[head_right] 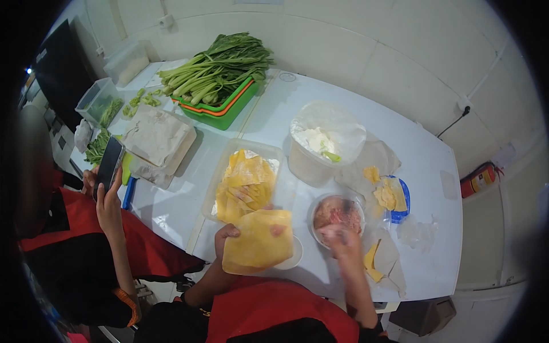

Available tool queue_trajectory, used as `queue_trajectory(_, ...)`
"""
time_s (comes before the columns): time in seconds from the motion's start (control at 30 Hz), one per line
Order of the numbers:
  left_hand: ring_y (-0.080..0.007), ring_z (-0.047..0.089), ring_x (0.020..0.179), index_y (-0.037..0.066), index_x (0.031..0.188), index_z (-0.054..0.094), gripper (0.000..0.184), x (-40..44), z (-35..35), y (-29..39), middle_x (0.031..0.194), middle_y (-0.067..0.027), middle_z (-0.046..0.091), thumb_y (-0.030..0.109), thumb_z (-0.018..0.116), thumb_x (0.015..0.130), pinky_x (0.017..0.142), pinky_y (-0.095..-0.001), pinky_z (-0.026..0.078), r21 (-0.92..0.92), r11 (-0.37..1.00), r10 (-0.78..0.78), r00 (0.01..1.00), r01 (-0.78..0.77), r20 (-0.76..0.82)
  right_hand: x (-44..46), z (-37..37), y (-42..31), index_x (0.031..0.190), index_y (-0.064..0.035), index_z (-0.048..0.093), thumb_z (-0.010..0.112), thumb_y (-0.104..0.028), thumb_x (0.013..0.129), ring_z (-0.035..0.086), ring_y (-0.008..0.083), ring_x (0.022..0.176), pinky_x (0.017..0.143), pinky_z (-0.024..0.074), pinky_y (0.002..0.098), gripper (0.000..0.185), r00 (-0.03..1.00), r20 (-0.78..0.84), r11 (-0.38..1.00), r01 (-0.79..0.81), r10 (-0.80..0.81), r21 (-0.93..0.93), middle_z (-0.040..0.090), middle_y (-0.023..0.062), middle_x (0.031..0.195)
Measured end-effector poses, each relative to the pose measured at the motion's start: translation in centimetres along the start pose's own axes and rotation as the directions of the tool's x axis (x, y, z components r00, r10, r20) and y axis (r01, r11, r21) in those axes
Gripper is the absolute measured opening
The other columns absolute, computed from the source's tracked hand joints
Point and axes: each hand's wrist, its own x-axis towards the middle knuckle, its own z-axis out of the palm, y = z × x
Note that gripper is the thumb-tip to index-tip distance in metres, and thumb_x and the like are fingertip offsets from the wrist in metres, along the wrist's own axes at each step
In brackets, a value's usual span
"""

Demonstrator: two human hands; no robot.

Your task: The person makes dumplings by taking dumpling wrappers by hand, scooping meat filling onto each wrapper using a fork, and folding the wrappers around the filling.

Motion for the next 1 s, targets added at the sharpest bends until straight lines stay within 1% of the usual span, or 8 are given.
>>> queue_trajectory(0.13, -0.0357, 0.042, 0.116, 0.004, 0.137, 0.023, 0.082, -0.1, 0.2, -0.6, 0.131, -0.0209, 0.035, 0.025, 0.054, 0.064, 0.095, -0.0478, 0.037, 0.015, 0.999, -0.038, 0.999, 0.038, 0.024, 1.2, 4.1, -0.2, 0.084, -0.0044, 0.063, 0.057, -0.021, 0.086, 0.033, 0.0015, 0.047, 0.043, 0.027, 0.0183, 0.017, 0.991, 0.072, 0.953, -0.124, 0.109, 0.275, 0.052, -0.0043, 0.064)
queue_trajectory(0.23, -0.0343, 0.04, 0.119, 0.005, 0.138, 0.021, 0.082, 0.0, 0.4, -0.4, 0.135, -0.0196, 0.031, 0.025, 0.053, 0.065, 0.097, -0.0477, 0.035, 0.022, 0.999, 0.024, 0.997, -0.026, 0.069, 1.0, 5.7, -1.3, 0.089, -0.0035, 0.061, 0.055, -0.018, 0.086, 0.031, 0.0014, 0.047, 0.043, 0.0231, 0.0189, 0.016, 0.988, 0.154, 0.986, -0.019, -0.006, 0.164, 0.045, -0.0061, 0.059)
queue_trajectory(0.33, -0.0351, 0.039, 0.119, 0.004, 0.138, 0.02, 0.084, 0.0, 0.5, -0.7, 0.142, -0.0211, 0.02, 0.025, 0.052, 0.064, 0.1, -0.0473, 0.031, -0.017, 0.995, 0.095, 0.994, -0.094, 0.046, 0.0, 7.4, -1.0, 0.09, -0.0014, 0.062, 0.053, -0.016, 0.087, 0.037, 0.002, 0.05, 0.046, 0.0283, 0.0187, 0.018, 0.917, 0.149, 0.91, 0.389, -0.369, -0.145, 0.051, -0.0037, 0.064)
queue_trajectory(0.37, -0.0358, 0.039, 0.119, 0.004, 0.139, 0.02, 0.085, -0.1, 0.6, -0.7, 0.144, -0.0221, 0.015, 0.025, 0.052, 0.063, 0.101, -0.0472, 0.03, -0.035, 0.993, 0.113, 0.993, -0.112, 0.027, -0.1, 7.4, -1.1, 0.09, -0.0005, 0.062, 0.053, -0.015, 0.087, 0.039, 0.0028, 0.052, 0.048, 0.0307, 0.019, 0.018, 0.927, 0.105, 0.921, 0.371, -0.36, -0.116, 0.052, -0.003, 0.065)
queue_trajectory(0.53, -0.0348, 0.044, 0.115, 0.002, 0.137, 0.024, 0.079, -0.9, 0.5, 0.3, 0.132, -0.0231, 0.036, 0.022, 0.048, 0.065, 0.099, -0.0444, 0.034, -0.06, 0.993, 0.105, 0.993, -0.103, 0.044, 0.1, 4.6, -2.8, 0.095, 0.003, 0.062, 0.051, -0.013, 0.09, 0.051, 0.0071, 0.065, 0.057, 0.038, 0.0196, 0.02, 0.941, -0.013, 0.941, 0.338, -0.338, 0.002, 0.058, 0.0032, 0.072)
queue_trajectory(0.73, -0.0286, 0.042, 0.116, 0.009, 0.14, 0.019, 0.08, -1.8, -0.7, 0.8, 0.131, -0.0155, 0.037, 0.023, 0.049, 0.068, 0.096, -0.0418, 0.035, 0.117, 0.993, -0.003, 1.0, 0.001, 0.012, 1.8, 5.2, -3.0, 0.087, 0.0001, 0.06, 0.061, -0.011, 0.083, 0.039, 0.0032, 0.056, 0.05, 0.0316, 0.0197, 0.012, 0.936, 0.18, 0.925, 0.334, -0.304, -0.178, 0.044, -0.0045, 0.06)
queue_trajectory(0.83, -0.0277, 0.044, 0.114, 0.009, 0.141, 0.017, 0.08, -2.1, -1.0, 0.5, 0.129, -0.0157, 0.039, 0.022, 0.048, 0.068, 0.095, -0.0399, 0.036, 0.188, 0.982, 0.011, 0.998, -0.001, -0.054, 2.1, 6.0, -2.1, 0.085, -0.0031, 0.059, 0.069, -0.013, 0.076, 0.036, 0.0032, 0.052, 0.046, 0.0301, 0.021, 0.017, 0.946, 0.287, 0.956, 0.212, -0.149, -0.203, 0.041, -0.0039, 0.058)
queue_trajectory(1.0, -0.0278, 0.044, 0.113, 0.007, 0.141, 0.017, 0.08, -1.8, 0.1, 0.3, 0.13, -0.0171, 0.038, 0.02, 0.047, 0.068, 0.097, -0.0386, 0.034, 0.174, 0.98, 0.104, 0.994, -0.095, -0.043, 1.4, 8.2, -3.4, 0.086, -0.0055, 0.058, 0.073, -0.016, 0.07, 0.036, 0.0065, 0.047, 0.044, 0.0309, 0.0219, 0.024, 0.869, 0.327, 0.693, 0.494, -0.371, -0.525, 0.045, 0.0007, 0.061)
